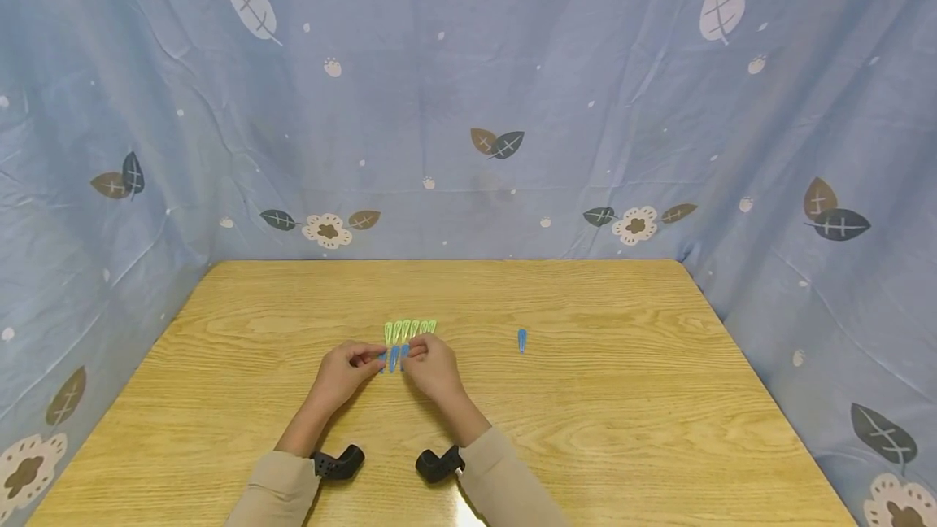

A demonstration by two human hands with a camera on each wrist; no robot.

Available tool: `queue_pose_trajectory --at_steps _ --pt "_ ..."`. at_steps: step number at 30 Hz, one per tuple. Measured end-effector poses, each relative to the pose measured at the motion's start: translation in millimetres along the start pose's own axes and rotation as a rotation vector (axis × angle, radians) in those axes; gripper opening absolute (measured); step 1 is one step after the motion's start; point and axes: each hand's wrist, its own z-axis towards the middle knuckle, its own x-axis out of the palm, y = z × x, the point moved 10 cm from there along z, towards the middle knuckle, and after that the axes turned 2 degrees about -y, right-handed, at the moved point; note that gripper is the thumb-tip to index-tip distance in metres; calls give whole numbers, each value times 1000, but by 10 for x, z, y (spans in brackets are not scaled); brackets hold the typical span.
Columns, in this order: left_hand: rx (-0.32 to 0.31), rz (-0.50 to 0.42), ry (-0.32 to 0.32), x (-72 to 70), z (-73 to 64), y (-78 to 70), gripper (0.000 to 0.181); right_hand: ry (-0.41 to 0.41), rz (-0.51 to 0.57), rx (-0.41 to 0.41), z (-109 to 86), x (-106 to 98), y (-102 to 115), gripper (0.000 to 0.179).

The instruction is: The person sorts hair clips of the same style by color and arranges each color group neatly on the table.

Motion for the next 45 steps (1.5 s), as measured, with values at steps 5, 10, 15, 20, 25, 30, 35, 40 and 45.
queue_pose_trajectory --at_steps 5,10,15,20,25,30,35,40,45 --pt "-12 4 -1 -13 0 10 22 74 41 -65 -51 1 80 37" --pt "-17 5 -3 -12 -4 8 21 84 64 -96 -191 -147 338 35" --pt "-17 -2 -3 -6 -9 -1 20 41 40 -118 -294 -412 444 32" --pt "-14 -18 1 -7 -13 -13 20 -54 45 -99 -249 -713 112 34" --pt "-22 -18 -3 -13 -18 -16 20 -119 41 -64 -234 -1030 -218 37" --pt "-28 -18 -4 -15 -25 -7 20 -192 -8 -71 -289 -1358 -324 37" --pt "-18 -23 -2 -6 -26 1 19 -308 -70 -51 -327 -1649 -423 36" --pt "-13 -24 -2 6 -22 10 19 -372 -73 30 -332 -1800 -552 37" --pt "-6 -20 -5 -7 -24 -12 19 -392 -71 76 -313 -1830 -633 37"
